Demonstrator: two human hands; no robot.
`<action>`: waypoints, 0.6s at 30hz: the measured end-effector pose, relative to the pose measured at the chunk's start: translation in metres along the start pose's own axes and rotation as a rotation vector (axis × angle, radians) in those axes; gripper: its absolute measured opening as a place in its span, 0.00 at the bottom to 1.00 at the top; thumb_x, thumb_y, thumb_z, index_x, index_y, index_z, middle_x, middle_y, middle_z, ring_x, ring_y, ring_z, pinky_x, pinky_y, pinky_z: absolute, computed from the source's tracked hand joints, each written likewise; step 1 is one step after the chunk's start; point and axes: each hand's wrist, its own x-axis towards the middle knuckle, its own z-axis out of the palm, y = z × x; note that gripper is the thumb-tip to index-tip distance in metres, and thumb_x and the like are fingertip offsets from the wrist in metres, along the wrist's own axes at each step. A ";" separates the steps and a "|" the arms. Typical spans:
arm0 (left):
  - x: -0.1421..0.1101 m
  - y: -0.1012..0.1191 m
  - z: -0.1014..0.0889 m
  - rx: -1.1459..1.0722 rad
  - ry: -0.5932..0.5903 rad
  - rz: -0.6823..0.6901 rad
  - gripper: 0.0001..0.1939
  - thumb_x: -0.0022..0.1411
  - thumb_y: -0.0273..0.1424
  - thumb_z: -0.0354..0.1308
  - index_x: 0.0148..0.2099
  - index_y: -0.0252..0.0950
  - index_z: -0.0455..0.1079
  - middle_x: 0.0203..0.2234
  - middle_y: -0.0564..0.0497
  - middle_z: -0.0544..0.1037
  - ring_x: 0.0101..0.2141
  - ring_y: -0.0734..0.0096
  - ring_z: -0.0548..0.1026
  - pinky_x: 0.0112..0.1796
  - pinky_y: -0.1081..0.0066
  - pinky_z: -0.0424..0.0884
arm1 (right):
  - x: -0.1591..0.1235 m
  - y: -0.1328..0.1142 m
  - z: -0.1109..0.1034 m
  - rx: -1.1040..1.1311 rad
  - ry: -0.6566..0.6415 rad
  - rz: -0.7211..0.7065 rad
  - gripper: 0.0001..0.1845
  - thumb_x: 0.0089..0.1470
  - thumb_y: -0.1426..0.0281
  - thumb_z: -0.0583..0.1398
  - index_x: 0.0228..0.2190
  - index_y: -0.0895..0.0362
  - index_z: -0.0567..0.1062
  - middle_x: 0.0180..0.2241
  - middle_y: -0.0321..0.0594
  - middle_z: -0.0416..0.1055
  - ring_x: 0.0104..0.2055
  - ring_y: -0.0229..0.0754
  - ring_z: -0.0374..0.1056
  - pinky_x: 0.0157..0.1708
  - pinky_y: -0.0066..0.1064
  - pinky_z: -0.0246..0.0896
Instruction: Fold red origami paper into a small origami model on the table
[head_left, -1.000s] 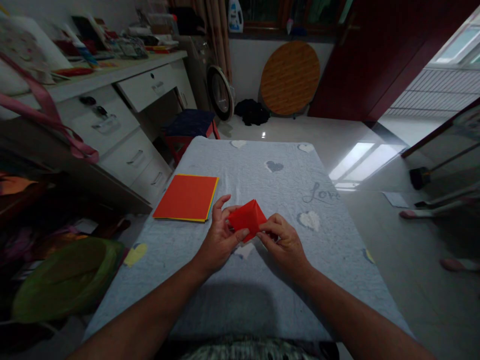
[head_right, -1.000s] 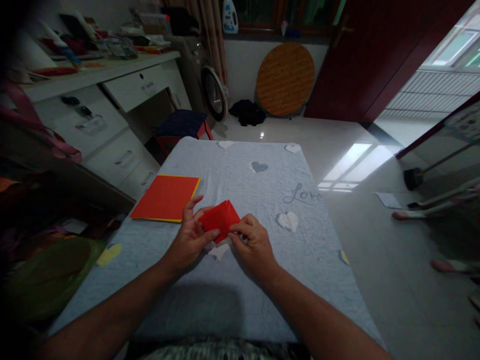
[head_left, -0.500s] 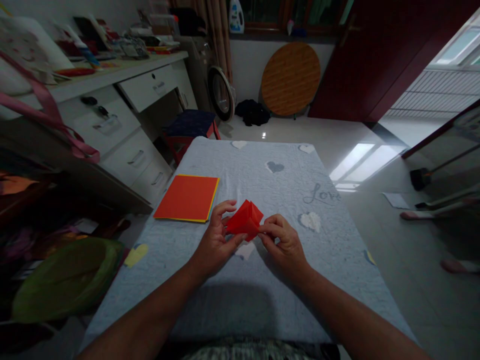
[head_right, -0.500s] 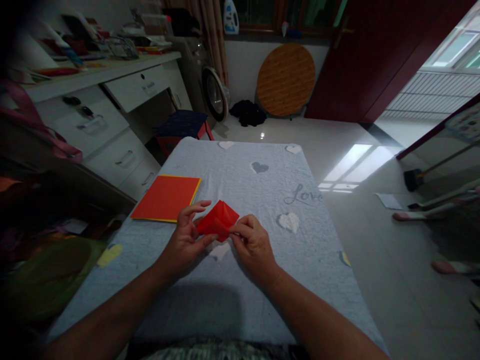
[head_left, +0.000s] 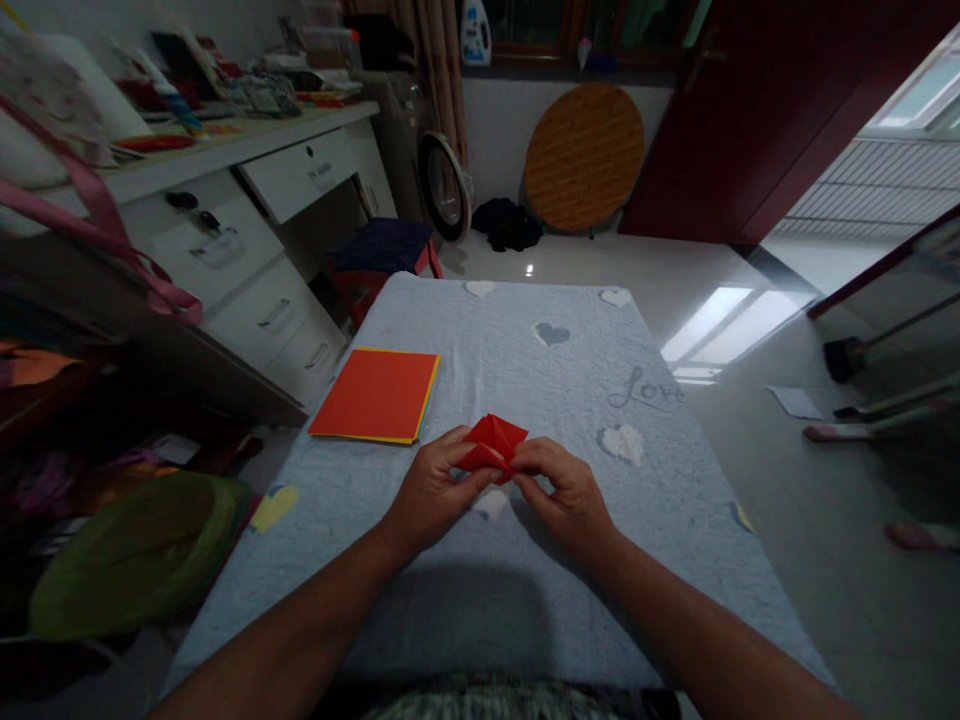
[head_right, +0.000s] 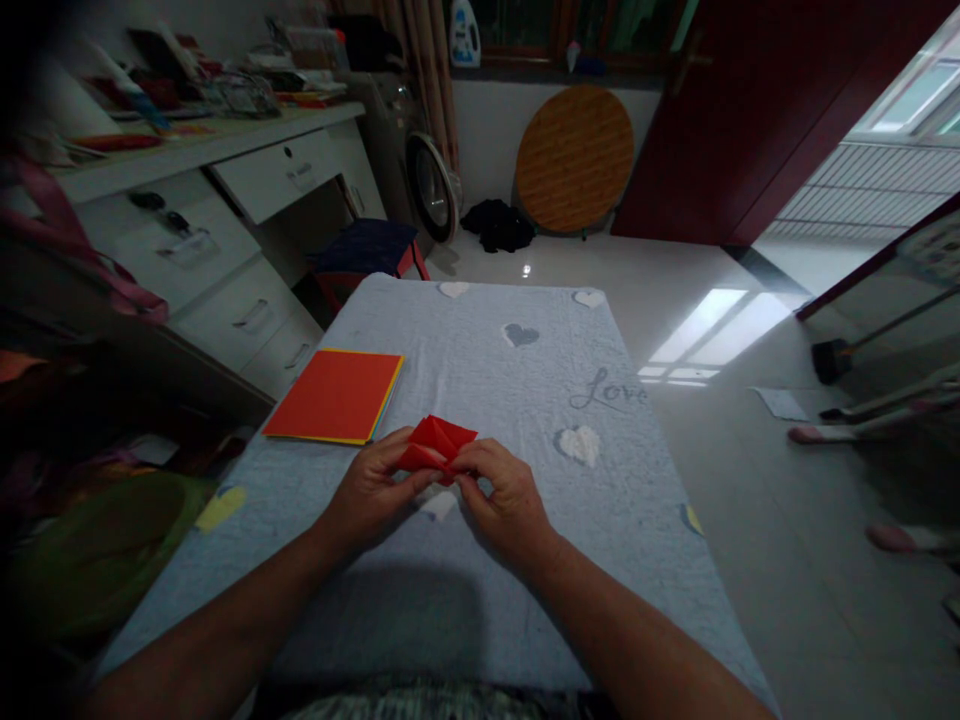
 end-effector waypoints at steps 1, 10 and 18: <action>0.000 0.000 0.000 -0.010 0.009 0.003 0.04 0.61 0.31 0.63 0.38 0.41 0.80 0.37 0.49 0.79 0.39 0.64 0.76 0.44 0.67 0.70 | -0.001 0.000 0.000 0.016 -0.002 0.019 0.10 0.55 0.77 0.58 0.36 0.52 0.76 0.36 0.39 0.75 0.38 0.40 0.72 0.39 0.33 0.68; -0.002 -0.002 -0.001 -0.045 0.059 -0.025 0.05 0.59 0.30 0.65 0.39 0.41 0.81 0.37 0.50 0.79 0.39 0.64 0.76 0.43 0.68 0.70 | -0.002 -0.001 -0.001 0.101 -0.006 0.047 0.10 0.55 0.77 0.58 0.37 0.52 0.76 0.36 0.40 0.75 0.37 0.40 0.72 0.38 0.32 0.68; 0.001 0.006 0.001 -0.072 0.080 -0.029 0.03 0.58 0.29 0.66 0.35 0.40 0.81 0.32 0.50 0.79 0.35 0.66 0.76 0.40 0.69 0.70 | 0.001 -0.002 -0.004 0.023 -0.027 0.013 0.10 0.57 0.77 0.58 0.35 0.52 0.78 0.35 0.39 0.75 0.38 0.40 0.72 0.39 0.33 0.67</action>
